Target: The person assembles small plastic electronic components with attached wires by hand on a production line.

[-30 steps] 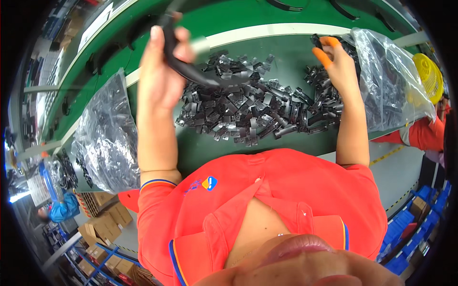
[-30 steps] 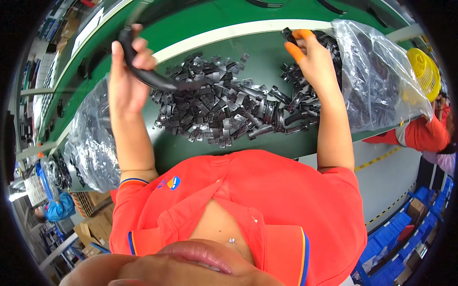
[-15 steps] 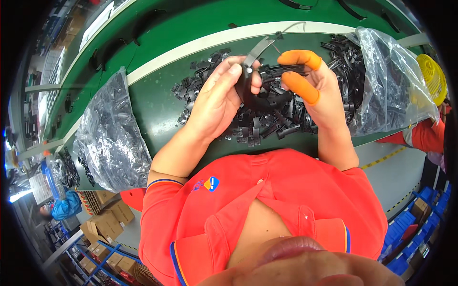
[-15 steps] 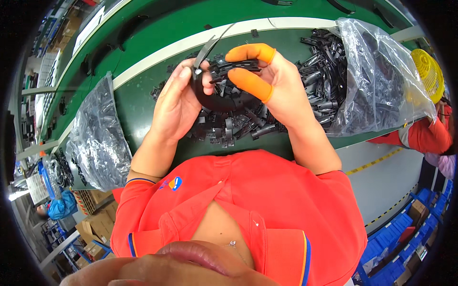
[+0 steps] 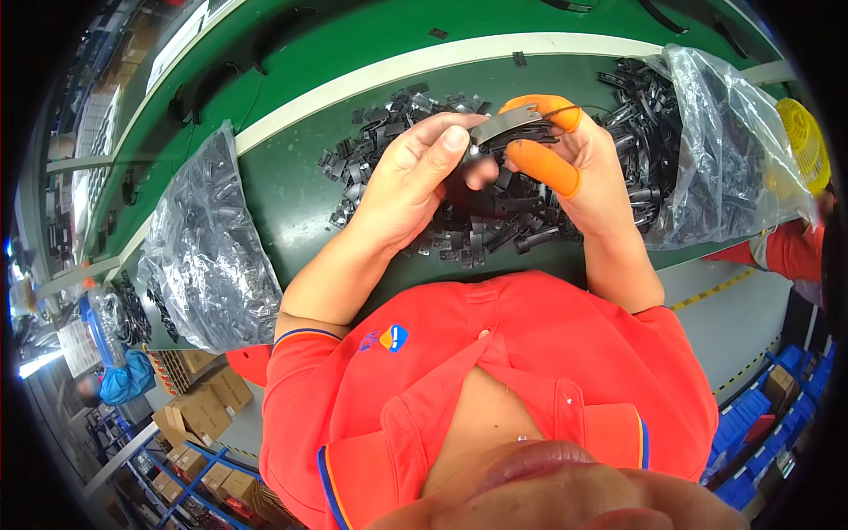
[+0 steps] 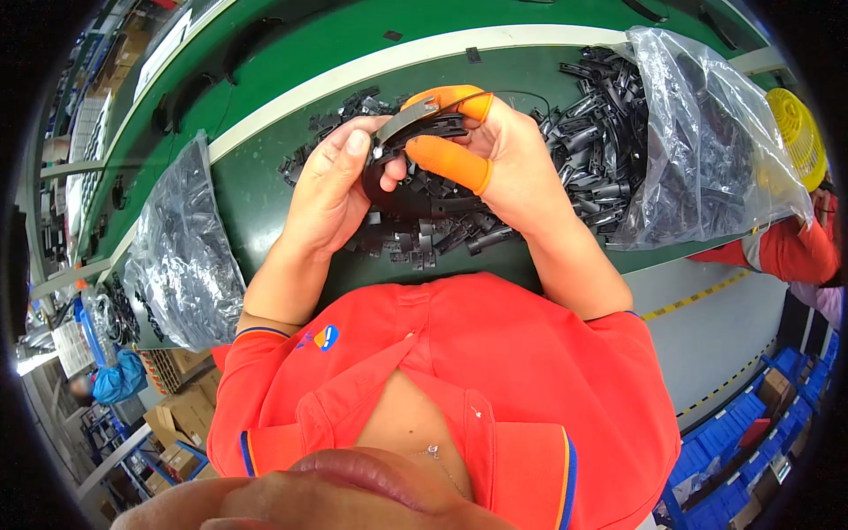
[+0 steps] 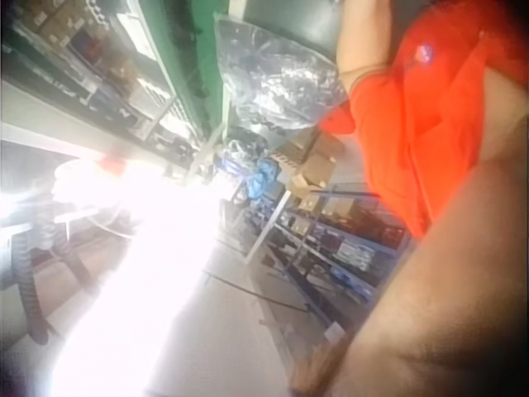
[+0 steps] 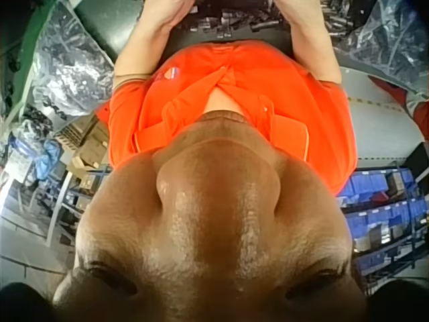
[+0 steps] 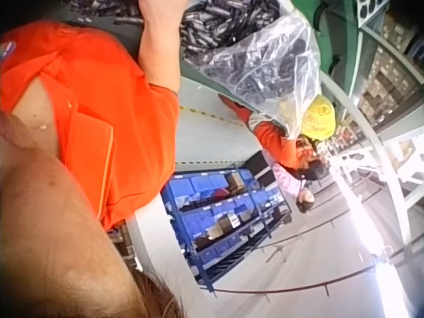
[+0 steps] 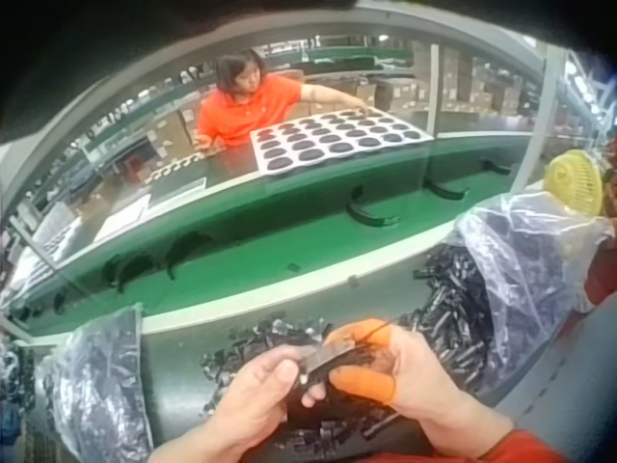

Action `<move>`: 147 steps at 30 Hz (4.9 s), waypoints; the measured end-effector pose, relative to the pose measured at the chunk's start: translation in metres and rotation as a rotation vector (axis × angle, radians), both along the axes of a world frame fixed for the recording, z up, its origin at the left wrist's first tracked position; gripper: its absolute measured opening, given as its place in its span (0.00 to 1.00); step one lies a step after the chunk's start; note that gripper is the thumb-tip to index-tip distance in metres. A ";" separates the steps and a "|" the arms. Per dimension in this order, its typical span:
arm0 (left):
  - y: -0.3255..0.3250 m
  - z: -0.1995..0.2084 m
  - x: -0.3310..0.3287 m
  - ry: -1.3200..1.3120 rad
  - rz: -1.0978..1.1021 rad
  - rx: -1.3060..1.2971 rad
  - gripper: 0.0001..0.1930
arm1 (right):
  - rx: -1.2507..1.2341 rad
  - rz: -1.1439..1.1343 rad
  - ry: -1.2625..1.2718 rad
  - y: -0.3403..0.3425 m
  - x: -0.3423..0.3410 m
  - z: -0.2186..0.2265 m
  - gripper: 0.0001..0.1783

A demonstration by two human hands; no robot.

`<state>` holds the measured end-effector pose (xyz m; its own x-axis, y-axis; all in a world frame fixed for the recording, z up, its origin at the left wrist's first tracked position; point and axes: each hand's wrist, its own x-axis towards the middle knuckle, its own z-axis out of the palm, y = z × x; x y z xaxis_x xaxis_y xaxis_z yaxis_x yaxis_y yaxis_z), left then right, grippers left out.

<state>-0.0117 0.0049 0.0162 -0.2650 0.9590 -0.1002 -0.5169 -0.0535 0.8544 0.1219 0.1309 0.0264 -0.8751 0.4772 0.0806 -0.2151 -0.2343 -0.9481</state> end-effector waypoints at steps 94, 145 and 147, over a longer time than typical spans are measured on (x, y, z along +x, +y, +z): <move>-0.007 0.014 -0.013 0.370 0.217 0.250 0.17 | 0.722 -0.132 -0.365 0.126 -0.082 -0.033 0.16; -0.003 -0.020 0.024 0.327 0.075 0.227 0.17 | 0.159 0.076 0.011 -0.024 -0.001 -0.008 0.25; -0.005 -0.021 0.018 0.258 -0.032 0.135 0.22 | 0.315 0.043 -0.106 -0.020 0.006 -0.004 0.24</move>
<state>0.0065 -0.0004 -0.0045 -0.2341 0.9675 0.0961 -0.2863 -0.1630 0.9442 0.1276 0.1114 0.0225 -0.9053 0.4056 0.1262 -0.1080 0.0675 -0.9918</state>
